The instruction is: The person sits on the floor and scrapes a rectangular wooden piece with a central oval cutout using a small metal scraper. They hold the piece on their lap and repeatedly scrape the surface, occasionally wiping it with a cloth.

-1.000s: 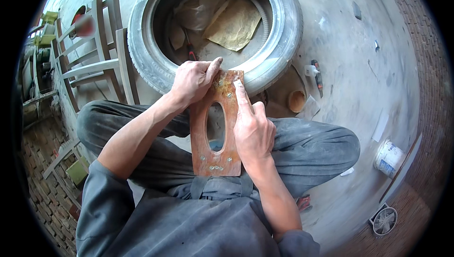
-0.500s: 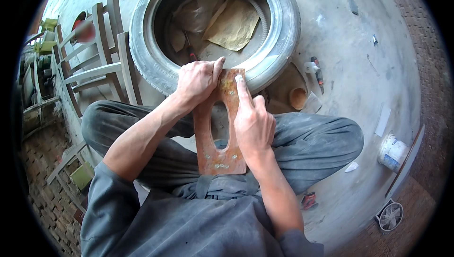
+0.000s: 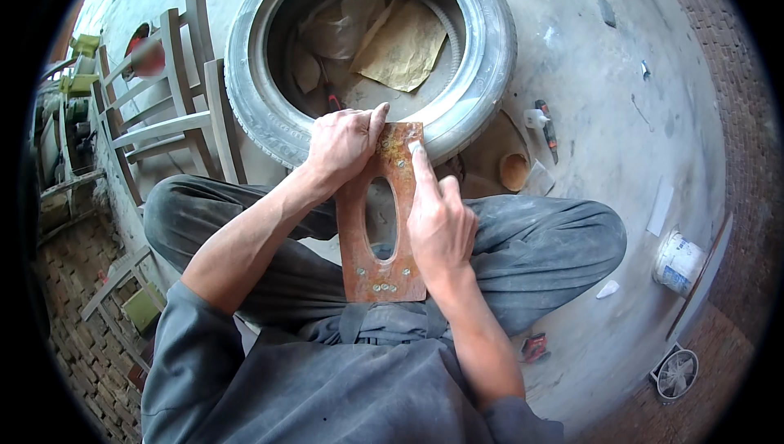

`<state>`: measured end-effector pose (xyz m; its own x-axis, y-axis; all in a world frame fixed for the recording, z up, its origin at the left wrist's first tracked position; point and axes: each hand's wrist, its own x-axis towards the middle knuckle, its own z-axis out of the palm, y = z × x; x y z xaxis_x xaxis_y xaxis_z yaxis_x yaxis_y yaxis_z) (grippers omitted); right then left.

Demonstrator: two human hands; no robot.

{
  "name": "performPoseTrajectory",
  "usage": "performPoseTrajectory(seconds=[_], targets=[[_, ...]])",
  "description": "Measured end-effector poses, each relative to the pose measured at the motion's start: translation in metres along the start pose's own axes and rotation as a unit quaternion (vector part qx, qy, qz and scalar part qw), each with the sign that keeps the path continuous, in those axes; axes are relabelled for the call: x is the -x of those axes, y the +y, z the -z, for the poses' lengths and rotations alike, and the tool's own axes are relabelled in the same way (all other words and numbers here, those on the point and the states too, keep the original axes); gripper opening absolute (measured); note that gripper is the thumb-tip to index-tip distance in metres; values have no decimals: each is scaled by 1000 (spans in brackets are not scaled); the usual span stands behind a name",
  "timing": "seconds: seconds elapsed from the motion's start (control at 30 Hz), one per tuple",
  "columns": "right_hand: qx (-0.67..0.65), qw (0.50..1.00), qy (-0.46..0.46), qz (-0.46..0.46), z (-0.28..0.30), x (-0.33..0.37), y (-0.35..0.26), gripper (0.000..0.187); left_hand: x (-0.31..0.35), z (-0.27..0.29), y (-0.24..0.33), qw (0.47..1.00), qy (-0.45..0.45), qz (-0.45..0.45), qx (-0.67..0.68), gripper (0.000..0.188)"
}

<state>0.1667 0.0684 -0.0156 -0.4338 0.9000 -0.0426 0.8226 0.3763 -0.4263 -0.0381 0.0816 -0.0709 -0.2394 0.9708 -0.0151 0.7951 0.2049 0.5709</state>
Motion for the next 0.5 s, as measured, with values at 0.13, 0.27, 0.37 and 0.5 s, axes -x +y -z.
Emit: performPoseTrajectory(seconds=[0.13,0.27,0.37,0.5], targets=[[5,999,20,33,-4,-3,7,55,0,1,-3,1000,-3,-13,3,49],[6,999,25,43,-2,-1,9,56,0,-2,-5,998,25,-44,20,47],[2,998,37,51,-8,-7,13,57,-1,-1,-4,999,0,-38,17,47],[-2,999,9,41,-1,5,9,57,-2,-3,-7,997,33,-61,22,49]])
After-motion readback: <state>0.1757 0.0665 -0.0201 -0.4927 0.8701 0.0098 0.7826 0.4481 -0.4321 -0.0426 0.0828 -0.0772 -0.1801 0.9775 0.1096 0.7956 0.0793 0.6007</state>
